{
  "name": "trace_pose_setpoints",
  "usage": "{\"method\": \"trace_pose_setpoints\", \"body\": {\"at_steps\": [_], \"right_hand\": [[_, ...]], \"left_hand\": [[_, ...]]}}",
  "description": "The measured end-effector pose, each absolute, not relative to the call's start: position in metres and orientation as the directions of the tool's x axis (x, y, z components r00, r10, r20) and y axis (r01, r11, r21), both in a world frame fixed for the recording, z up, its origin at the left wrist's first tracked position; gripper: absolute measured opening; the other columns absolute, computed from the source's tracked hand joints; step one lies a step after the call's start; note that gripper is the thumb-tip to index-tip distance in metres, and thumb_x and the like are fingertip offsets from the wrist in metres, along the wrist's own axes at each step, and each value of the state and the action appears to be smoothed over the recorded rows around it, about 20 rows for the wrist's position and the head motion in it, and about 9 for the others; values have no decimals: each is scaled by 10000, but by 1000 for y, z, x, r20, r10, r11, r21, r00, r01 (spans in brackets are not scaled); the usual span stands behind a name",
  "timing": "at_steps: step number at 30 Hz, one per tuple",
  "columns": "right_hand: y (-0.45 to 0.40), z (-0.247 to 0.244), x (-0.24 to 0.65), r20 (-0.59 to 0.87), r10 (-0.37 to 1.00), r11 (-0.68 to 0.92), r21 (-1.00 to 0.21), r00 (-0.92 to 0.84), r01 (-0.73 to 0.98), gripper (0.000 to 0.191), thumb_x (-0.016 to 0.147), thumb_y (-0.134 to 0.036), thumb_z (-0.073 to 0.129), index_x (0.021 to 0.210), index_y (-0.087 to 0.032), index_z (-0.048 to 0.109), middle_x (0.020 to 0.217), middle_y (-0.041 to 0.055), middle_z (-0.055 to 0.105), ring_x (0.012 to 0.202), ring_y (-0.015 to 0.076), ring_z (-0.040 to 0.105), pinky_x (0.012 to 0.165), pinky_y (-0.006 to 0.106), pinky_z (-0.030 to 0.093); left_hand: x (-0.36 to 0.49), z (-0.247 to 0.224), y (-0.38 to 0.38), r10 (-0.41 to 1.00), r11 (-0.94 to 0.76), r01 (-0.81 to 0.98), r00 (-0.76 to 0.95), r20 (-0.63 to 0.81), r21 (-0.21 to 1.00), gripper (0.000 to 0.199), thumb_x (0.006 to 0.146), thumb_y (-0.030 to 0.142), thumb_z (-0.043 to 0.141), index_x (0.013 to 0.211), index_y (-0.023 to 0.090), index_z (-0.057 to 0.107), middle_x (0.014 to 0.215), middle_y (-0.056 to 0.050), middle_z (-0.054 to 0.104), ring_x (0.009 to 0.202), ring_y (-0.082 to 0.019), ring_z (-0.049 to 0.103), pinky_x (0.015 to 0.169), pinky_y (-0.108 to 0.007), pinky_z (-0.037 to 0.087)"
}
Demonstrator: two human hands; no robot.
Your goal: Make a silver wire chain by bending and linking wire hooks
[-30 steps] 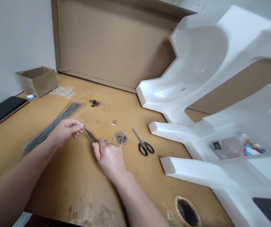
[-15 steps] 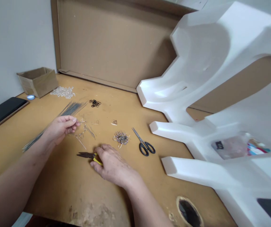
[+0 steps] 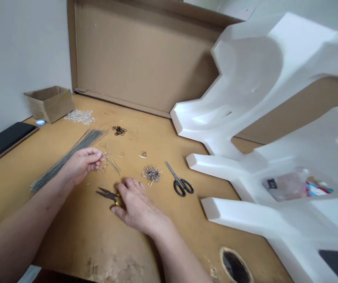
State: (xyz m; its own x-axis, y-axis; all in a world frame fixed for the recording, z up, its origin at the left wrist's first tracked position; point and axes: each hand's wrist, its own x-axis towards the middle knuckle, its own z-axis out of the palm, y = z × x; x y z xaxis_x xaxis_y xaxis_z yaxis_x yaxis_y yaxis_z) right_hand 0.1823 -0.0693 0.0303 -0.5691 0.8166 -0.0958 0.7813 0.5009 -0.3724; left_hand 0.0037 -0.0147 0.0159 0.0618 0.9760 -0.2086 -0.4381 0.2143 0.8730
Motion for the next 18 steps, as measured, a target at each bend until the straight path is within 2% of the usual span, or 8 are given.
{"method": "trace_pose_setpoints", "body": {"at_steps": [2, 4, 6, 8, 12, 18], "right_hand": [[-65, 26, 180, 14, 849, 472, -471, -528, 745, 208, 752, -265, 532, 935, -167, 550, 949, 96, 546, 908, 213, 489, 817, 378, 390], [-60, 22, 175, 112, 904, 384, -636, -413, 669, 149, 771, -282, 501, 852, -163, 543, 852, 68, 559, 805, 176, 511, 745, 331, 410], [-55, 19, 168, 141, 946, 284, -794, -291, 537, 144, 777, -303, 480, 803, -172, 531, 759, 29, 554, 704, 146, 506, 670, 292, 412], [-50, 17, 161, 112, 972, 189, -896, -208, 401, 171, 752, -335, 505, 790, -170, 530, 689, 3, 534, 632, 129, 481, 613, 267, 397], [-41, 17, 151, 91, 993, 106, -962, -71, 252, 198, 696, -365, 557, 674, -170, 529, 610, -22, 503, 565, 108, 431, 574, 247, 355], [-30, 21, 145, 106, 993, 113, -974, -47, 194, 197, 660, -354, 569, 606, -175, 508, 558, -39, 454, 537, 98, 385, 533, 230, 313]], "left_hand": [[8, 14, -16, 975, 223, -444, 102, -198, 868, 147, 568, 189, 679, 569, 126, 545, 517, 8, 575, 412, -34, 442, 442, -167, 358], [12, 12, -18, 974, 224, -441, 142, -179, 869, 153, 569, 202, 677, 572, 129, 543, 524, 11, 577, 421, -36, 452, 455, -171, 364], [15, 10, -20, 971, 223, -435, 173, -162, 872, 148, 572, 208, 671, 578, 131, 545, 532, 10, 579, 437, -41, 464, 468, -175, 371], [17, 10, -21, 969, 224, -431, 190, -155, 874, 143, 573, 210, 664, 579, 132, 544, 535, 7, 581, 447, -46, 470, 475, -183, 376], [20, 12, -22, 969, 224, -421, 196, -153, 879, 141, 569, 212, 654, 570, 135, 535, 529, 6, 576, 453, -54, 468, 483, -198, 378], [18, 17, -21, 985, 157, -348, 124, -120, 924, 121, 577, 226, 624, 582, 142, 537, 518, 8, 580, 447, -62, 462, 485, -209, 373]]}}
